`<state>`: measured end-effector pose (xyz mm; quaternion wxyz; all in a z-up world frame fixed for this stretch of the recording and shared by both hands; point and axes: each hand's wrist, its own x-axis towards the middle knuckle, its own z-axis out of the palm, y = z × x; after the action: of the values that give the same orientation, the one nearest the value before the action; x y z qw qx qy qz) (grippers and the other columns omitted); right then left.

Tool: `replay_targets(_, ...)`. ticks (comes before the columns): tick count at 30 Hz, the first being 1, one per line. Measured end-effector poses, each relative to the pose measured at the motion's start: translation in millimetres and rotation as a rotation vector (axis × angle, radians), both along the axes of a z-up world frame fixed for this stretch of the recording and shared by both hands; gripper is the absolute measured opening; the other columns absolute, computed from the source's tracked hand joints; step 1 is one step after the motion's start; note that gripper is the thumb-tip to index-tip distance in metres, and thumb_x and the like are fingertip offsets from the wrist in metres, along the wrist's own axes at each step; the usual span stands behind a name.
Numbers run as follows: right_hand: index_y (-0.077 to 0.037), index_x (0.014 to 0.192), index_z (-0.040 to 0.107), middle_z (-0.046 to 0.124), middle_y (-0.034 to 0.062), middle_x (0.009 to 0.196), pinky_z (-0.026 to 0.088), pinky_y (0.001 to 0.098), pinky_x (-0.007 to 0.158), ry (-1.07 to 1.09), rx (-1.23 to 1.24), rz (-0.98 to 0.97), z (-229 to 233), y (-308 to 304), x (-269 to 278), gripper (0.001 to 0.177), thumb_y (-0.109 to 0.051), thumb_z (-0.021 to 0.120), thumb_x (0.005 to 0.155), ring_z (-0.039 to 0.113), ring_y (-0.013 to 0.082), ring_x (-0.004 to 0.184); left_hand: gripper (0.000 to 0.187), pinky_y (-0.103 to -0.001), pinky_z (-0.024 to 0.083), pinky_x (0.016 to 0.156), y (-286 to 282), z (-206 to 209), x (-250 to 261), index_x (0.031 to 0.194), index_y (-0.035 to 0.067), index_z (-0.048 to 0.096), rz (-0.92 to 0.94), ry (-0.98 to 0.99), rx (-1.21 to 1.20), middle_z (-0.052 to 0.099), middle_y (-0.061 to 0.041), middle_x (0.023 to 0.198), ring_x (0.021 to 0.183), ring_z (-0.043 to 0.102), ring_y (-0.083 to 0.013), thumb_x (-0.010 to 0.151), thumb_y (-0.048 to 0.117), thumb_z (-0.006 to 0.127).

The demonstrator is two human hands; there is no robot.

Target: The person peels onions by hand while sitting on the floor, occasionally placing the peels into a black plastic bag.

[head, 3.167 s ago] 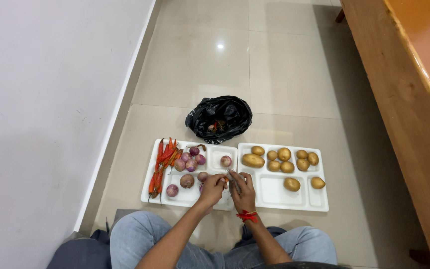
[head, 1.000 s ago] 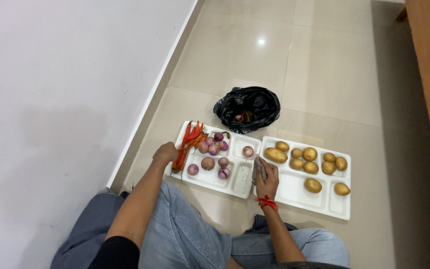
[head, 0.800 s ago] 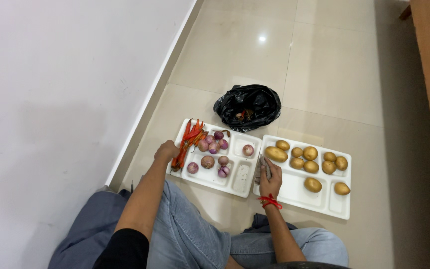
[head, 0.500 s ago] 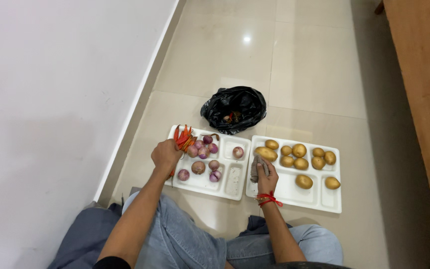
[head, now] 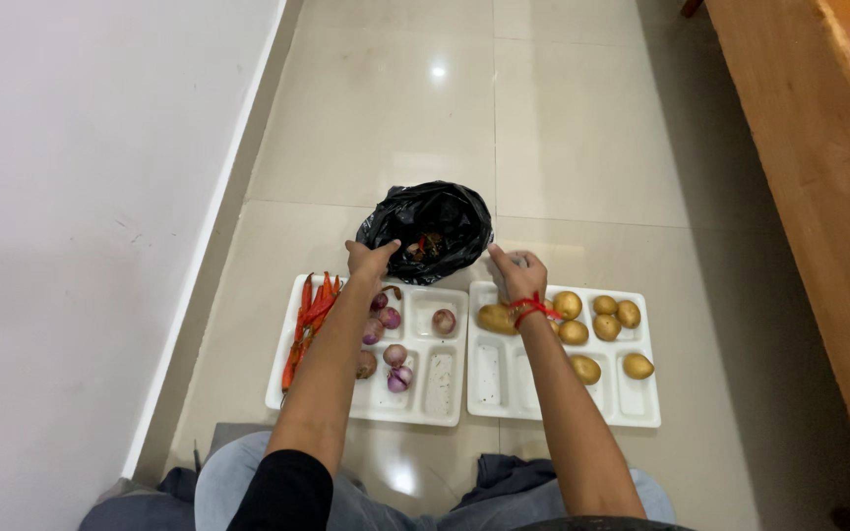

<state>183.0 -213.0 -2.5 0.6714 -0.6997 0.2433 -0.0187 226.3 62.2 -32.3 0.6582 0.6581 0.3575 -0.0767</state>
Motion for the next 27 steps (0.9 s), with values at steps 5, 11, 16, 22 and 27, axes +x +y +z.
replay_targets(5, -0.001, 0.109, 0.063, 0.072, 0.007, 0.077, 0.037, 0.0295, 0.044, 0.235, 0.185, 0.307, 18.4, 7.0, 51.9, 0.049, -0.029, 0.088, 0.079, 0.059, 0.0147, 0.055, 0.046, -0.041, 0.054, 0.097, -18.2, -12.7, 23.8, 0.127, -0.004, 0.061, -0.035, -0.163, 0.31, 0.07, -0.023, 0.124, 0.11, 0.07, -0.0317, 0.086, 0.014, 0.072)
replay_targets(11, -0.003, 0.106, 0.072, 0.074, 0.0028, 0.088, 0.058, 0.024, 0.062, -0.378, 0.037, 0.28, 37.2, 38.1, 46.6, 0.028, -0.008, 0.08, 0.081, 0.07, 0.0091, 0.072, 0.029, -0.043, 0.052, 0.086, -15.6, -9.1, 12.5, 0.119, -0.003, 0.057, -0.023, -0.484, 0.458, 0.068, -0.022, 0.109, 0.096, 0.068, -0.0349, 0.092, 0.009, 0.061)
replay_targets(16, -0.002, 0.107, 0.071, 0.074, 0.0032, 0.086, 0.055, 0.0245, 0.06, -0.371, -0.121, 0.27, 62.3, 33.5, 34.4, 0.027, -0.005, 0.075, 0.081, 0.067, 0.0093, 0.07, 0.03, -0.046, 0.057, 0.08, -7.9, -7.5, -3.0, 0.119, 0.001, 0.055, 0.032, -0.17, 0.079, 0.069, -0.02, 0.106, 0.089, 0.07, -0.0326, 0.092, 0.011, 0.059)
replay_targets(22, -0.001, 0.106, 0.071, 0.076, 0.0094, 0.088, 0.058, 0.0292, 0.065, -0.236, -0.265, 0.187, 44.0, 15.3, 20.2, 0.031, -0.015, 0.077, 0.079, 0.071, 0.0146, 0.073, 0.035, -0.043, 0.055, 0.087, -13.0, -28.7, -11.2, 0.116, 0.003, 0.059, -0.153, -0.25, 0.479, 0.076, -0.019, 0.099, 0.092, 0.072, -0.0334, 0.089, 0.021, 0.07)
replay_targets(27, -0.002, 0.114, 0.068, 0.075, 0.013, 0.097, 0.056, 0.0334, 0.078, -0.096, -0.451, 0.184, 28.6, -8.1, 11.6, 0.048, -0.024, 0.085, 0.076, 0.072, 0.0222, 0.086, 0.057, -0.047, 0.052, 0.084, -17.5, 33.6, -38.8, 0.122, 0.001, 0.05, -0.333, -0.082, 0.646, 0.07, -0.017, 0.101, 0.094, 0.068, -0.0357, 0.081, 0.027, 0.08)
